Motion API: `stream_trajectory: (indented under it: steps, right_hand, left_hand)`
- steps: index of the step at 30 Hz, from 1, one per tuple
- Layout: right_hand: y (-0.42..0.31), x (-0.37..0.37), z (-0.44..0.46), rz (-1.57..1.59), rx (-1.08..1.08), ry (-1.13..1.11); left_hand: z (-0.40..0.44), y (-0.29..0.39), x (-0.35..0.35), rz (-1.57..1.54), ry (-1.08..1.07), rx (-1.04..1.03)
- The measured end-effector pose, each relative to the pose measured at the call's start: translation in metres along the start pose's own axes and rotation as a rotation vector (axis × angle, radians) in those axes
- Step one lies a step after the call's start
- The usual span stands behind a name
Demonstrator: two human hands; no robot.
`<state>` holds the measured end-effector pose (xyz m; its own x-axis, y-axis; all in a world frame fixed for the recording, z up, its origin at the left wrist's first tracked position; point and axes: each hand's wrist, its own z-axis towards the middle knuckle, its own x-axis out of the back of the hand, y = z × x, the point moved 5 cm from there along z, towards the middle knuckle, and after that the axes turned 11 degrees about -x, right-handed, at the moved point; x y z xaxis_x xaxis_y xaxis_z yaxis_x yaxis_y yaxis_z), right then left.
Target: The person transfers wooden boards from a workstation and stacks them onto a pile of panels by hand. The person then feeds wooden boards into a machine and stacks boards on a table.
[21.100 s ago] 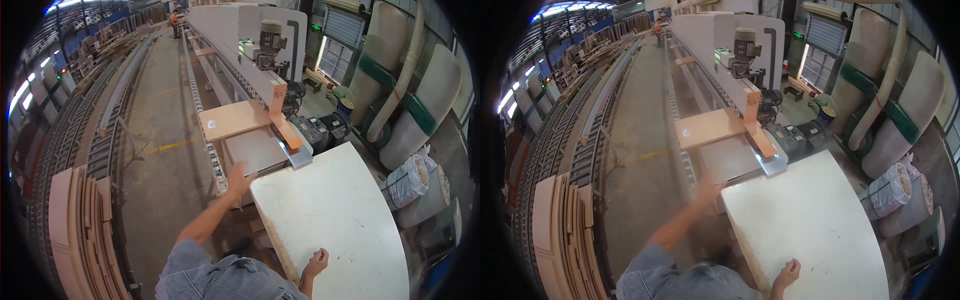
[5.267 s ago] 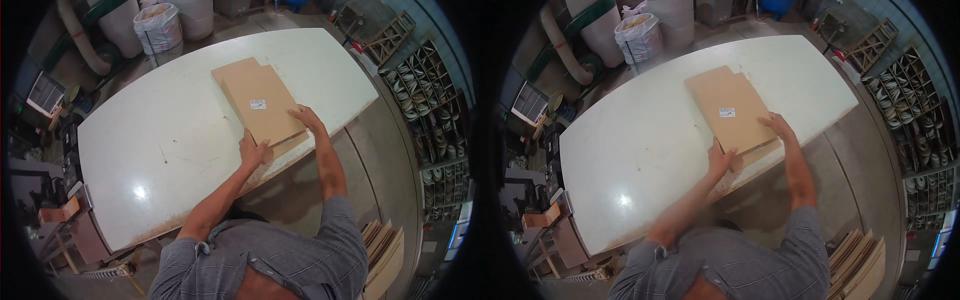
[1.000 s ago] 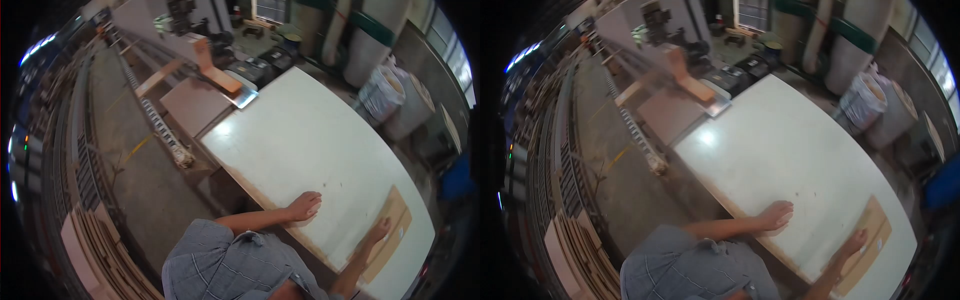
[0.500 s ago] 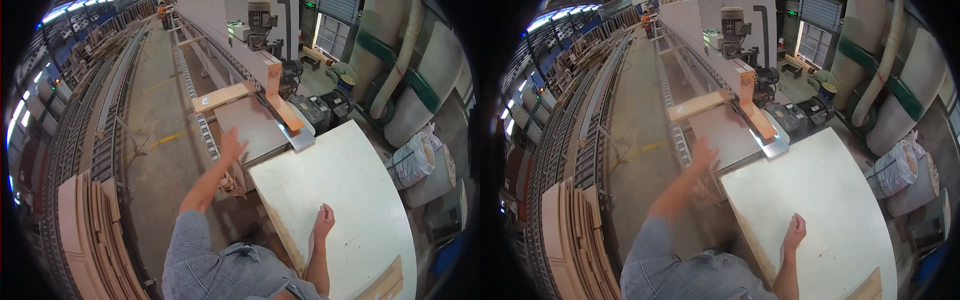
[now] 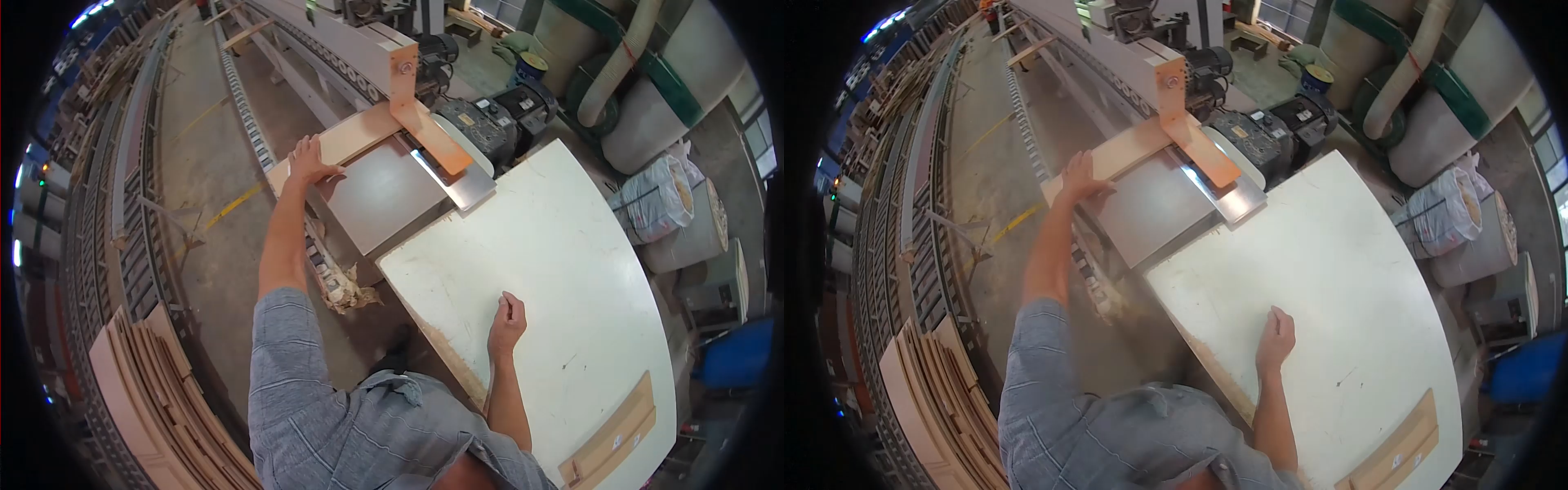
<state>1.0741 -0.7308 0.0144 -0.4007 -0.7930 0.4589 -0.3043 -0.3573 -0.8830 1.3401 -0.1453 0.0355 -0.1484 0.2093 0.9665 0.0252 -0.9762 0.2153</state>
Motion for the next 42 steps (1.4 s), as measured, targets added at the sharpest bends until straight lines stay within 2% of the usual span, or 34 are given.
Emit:
stream_trajectory:
  steps: [4,7,9,13,15,17,19,21,22,25,26,27,30,31,32,33,35,38,41,42]
  right_hand:
    - [-0.002,-0.002,0.001,-0.016,-0.013,0.019]
    - [0.002,-0.001,0.004,-0.081,0.05,0.033]
    - [0.003,0.001,0.003,-0.092,0.103,0.032]
    - [0.001,0.01,0.001,-0.095,0.154,0.036]
    - [0.011,0.01,0.0,0.039,0.068,-0.007]
    - [-0.008,0.025,-0.015,0.167,-0.009,-0.102]
    - [0.001,0.031,-0.023,0.204,0.023,-0.103]
    - [0.014,0.043,-0.034,0.307,-0.142,-0.227]
    - [0.016,0.054,-0.039,0.447,-0.115,-0.112]
    - [0.022,0.15,-0.045,0.488,-0.044,0.346]
    - [0.028,0.188,-0.048,0.432,-0.043,0.496]
    - [0.047,0.224,-0.046,0.438,-0.068,0.537]
    - [0.103,0.351,-0.052,0.49,-0.108,0.583]
    - [0.114,0.396,-0.06,0.528,-0.109,0.582]
    - [0.125,0.432,-0.074,0.425,-0.137,0.607]
    - [0.134,0.473,-0.086,0.323,-0.163,0.63]
    - [0.167,0.533,-0.098,0.535,-0.201,0.514]
    - [0.175,0.6,-0.128,0.197,-0.299,0.601]
    - [0.202,0.634,-0.128,-0.202,-0.449,0.571]
    - [0.212,0.635,-0.128,-0.357,-0.437,0.614]
  left_hand:
    - [0.008,0.02,-0.003,-0.012,-0.1,-0.059]
    - [-0.02,0.051,-0.005,-0.014,-0.064,-0.072]
    - [-0.052,0.081,-0.015,-0.051,0.04,-0.153]
    - [-0.145,0.169,-0.014,-0.067,0.12,-0.179]
    - [-0.197,0.219,-0.005,-0.198,0.082,-0.172]
    - [-0.238,0.268,-0.009,-0.232,0.043,-0.217]
    - [-0.273,0.332,0.001,-0.316,-0.053,-0.281]
    - [-0.303,0.397,-0.007,-0.417,-0.096,-0.338]
    - [-0.317,0.433,-0.015,-0.47,-0.126,-0.376]
    - [-0.37,0.536,-0.024,-0.548,-0.094,-0.581]
    - [-0.382,0.568,-0.017,-0.562,-0.129,-0.666]
    - [-0.396,0.601,-0.014,-0.679,-0.217,-0.744]
    - [-0.45,0.682,-0.007,-0.974,-0.476,-0.909]
    - [-0.47,0.711,-0.016,-1.114,-0.588,-0.852]
    - [-0.493,0.732,-0.024,-1.246,-0.702,-0.782]
    - [-0.517,0.759,-0.015,-1.277,-0.725,-0.813]
    - [-0.558,0.803,-0.008,-1.34,-0.753,-0.871]
    - [-0.616,0.851,-0.04,-1.444,-0.774,-0.904]
    - [-0.644,0.891,-0.065,-1.483,-0.802,-0.887]
    - [-0.651,0.896,-0.068,-1.47,-0.81,-0.88]
